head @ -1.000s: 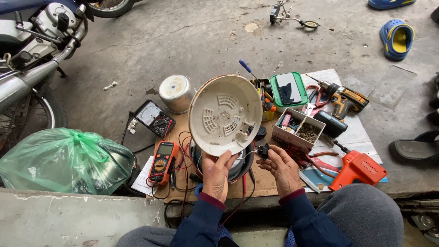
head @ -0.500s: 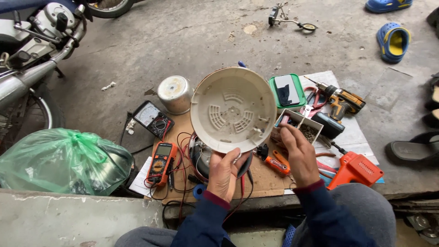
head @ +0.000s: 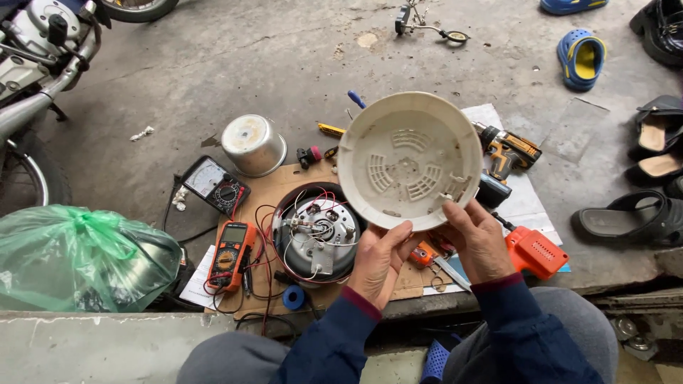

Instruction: Assembling the base of a rice cooker by connecting internal components and fitting the bottom cover

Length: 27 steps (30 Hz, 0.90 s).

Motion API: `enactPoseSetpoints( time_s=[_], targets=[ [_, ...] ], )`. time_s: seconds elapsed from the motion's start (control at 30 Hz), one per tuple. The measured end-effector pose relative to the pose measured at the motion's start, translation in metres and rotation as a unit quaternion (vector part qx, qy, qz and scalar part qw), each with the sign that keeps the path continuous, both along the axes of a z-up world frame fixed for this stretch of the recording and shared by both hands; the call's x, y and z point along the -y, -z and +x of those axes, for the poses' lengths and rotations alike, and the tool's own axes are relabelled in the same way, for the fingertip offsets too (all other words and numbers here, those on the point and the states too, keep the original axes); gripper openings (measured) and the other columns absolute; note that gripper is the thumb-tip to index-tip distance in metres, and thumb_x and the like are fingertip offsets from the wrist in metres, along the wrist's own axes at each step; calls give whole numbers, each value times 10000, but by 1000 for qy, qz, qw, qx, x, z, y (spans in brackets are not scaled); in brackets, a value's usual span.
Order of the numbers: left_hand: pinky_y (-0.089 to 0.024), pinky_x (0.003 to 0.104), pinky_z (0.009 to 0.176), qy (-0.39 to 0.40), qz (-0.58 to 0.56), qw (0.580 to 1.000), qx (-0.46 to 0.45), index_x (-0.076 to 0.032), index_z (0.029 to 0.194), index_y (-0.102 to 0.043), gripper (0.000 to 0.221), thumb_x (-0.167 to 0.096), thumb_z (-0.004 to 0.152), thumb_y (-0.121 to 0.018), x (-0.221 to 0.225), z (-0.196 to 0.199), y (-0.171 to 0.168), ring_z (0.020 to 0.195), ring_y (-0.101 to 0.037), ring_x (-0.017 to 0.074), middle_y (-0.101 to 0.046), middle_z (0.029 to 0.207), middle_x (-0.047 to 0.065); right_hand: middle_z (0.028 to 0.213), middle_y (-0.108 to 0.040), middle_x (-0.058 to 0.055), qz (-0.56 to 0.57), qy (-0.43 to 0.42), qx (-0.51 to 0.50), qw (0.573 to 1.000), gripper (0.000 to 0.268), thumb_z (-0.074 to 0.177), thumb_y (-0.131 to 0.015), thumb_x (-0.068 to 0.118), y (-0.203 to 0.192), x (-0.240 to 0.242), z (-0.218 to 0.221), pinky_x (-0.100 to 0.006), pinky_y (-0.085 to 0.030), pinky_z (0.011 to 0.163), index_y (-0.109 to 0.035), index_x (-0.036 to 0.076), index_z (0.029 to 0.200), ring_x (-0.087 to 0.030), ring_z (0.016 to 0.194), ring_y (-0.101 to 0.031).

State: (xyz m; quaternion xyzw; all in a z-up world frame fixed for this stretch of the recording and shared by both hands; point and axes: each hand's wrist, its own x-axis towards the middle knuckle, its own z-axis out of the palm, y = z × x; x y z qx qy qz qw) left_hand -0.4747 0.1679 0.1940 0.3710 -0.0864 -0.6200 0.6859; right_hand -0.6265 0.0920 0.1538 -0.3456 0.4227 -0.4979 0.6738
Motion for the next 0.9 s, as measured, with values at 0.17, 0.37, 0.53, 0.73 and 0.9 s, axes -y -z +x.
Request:
enactPoseSetpoints(
  time_s=[0.17, 0.37, 0.53, 0.73, 0.9],
  targets=[
    [-667, 430, 1057, 37, 11, 998, 47, 1, 1646, -478, 796, -28, 932, -828, 15, 2, 11, 1251, -699, 285, -602, 1515, 171, 1291, -758, -129, -10, 14, 9, 1000, 503, 1034, -760, 193, 22, 5, -11, -455, -623, 1006, -680, 84, 1519, -240, 1121, -741],
    [-705, 531, 919, 70, 38, 987, 140, 7, 1592, -467, 681, -5, 963, -728, 58, 35, 53, 1140, -733, 403, -596, 1387, 233, 1342, -733, -132, 13, 12, 23, 1000, 600, 969, -794, 116, 25, 6, -20, -452, -623, 1003, -646, 83, 1549, -262, 1130, -740],
    [-649, 557, 1037, 99, -25, 843, 528, -72, 1452, -622, 449, -85, 1003, -614, 108, 87, 65, 1305, -715, 466, -744, 1373, 276, 1467, -650, -60, -10, 29, -12, 999, 619, 1047, -697, 242, 6, 15, -47, -480, -520, 1141, -542, 179, 1643, -215, 1241, -639],
    [-605, 501, 1040, 162, -48, 785, 596, -289, 1477, -690, 465, -269, 1024, -586, 134, 98, 53, 1150, -794, 295, -857, 1148, 84, 1144, -735, -140, -30, 11, -62, 998, 408, 994, -815, 150, 45, 8, -63, -452, -629, 848, -700, 29, 1367, -249, 921, -725],
    [-626, 468, 985, 163, -54, 777, 606, -341, 1460, -720, 430, -304, 1042, -624, 137, 98, 63, 1093, -807, 252, -865, 1101, 40, 1023, -704, -186, -41, -25, -45, 998, 424, 931, -868, 118, 60, -7, -67, -401, -595, 544, -694, -4, 1297, -271, 641, -671]
  ],
)
